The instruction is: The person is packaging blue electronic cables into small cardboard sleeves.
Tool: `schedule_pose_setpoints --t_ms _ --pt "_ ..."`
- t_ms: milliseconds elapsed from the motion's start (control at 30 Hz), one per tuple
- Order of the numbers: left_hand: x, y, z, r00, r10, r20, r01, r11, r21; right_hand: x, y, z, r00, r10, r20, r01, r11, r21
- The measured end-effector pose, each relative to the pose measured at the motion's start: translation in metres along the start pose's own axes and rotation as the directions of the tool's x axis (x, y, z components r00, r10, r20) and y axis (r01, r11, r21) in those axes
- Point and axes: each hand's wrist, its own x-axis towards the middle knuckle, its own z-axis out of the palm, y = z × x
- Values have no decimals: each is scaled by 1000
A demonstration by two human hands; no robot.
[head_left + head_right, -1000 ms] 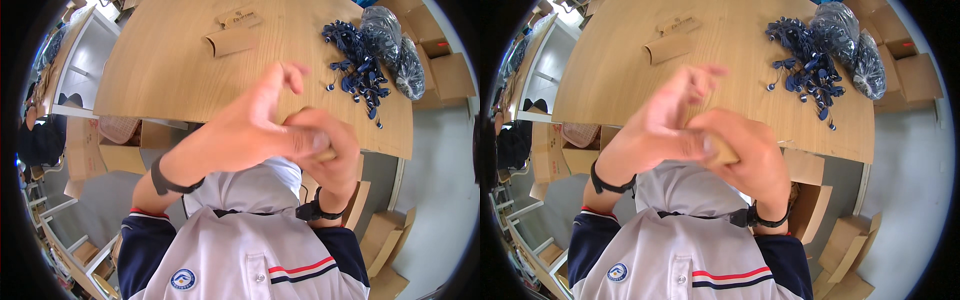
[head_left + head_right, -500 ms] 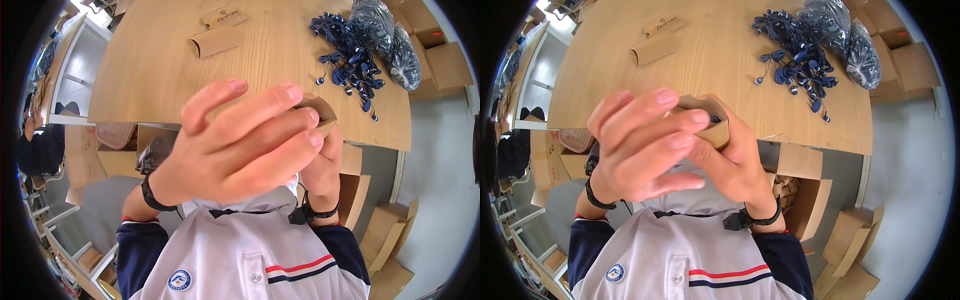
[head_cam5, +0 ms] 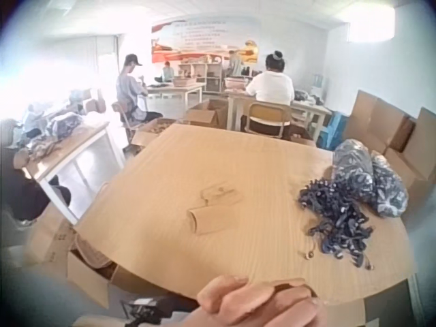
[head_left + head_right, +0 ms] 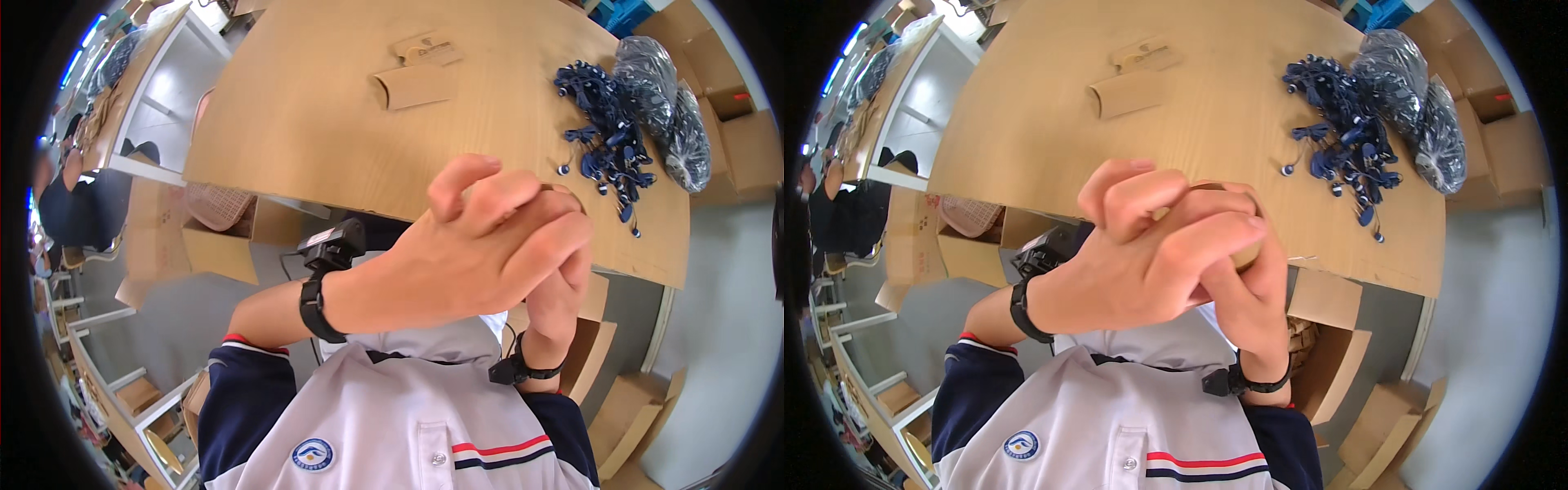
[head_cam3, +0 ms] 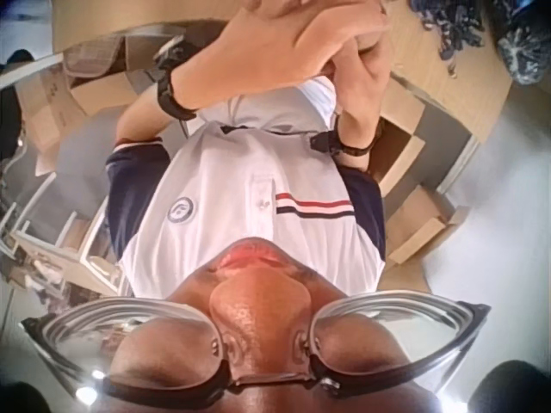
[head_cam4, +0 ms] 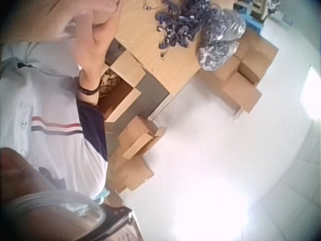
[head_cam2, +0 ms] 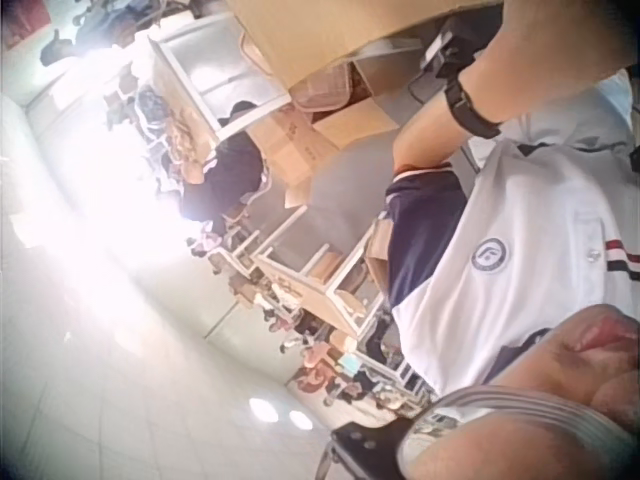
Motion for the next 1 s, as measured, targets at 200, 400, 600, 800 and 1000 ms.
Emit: schedule_pose_setpoints --t_ms 200,400,600,800,1000 --pt "-6 -4 2 996 28 -81 -29 999 -15 -4 -5 6 992 115 -50 -104 977 189" --pt "-6 -9 2 983 186 -7 -184 978 95 0 -1 8 999 19 -44 -13 989 147" --pt "-3 -7 -2 980 152 130 -155 988 14 1 -4 15 986 82 -148 -65 991 113" --pt "11 -19 -29 883 62 466 115 933 -340 -4 -27 -18 997 30 -76 -45 979 -200" --pt "19 -23 -36 823 -4 568 342 802 -491 -16 -38 -21 976 76 -206 -156 902 -403"
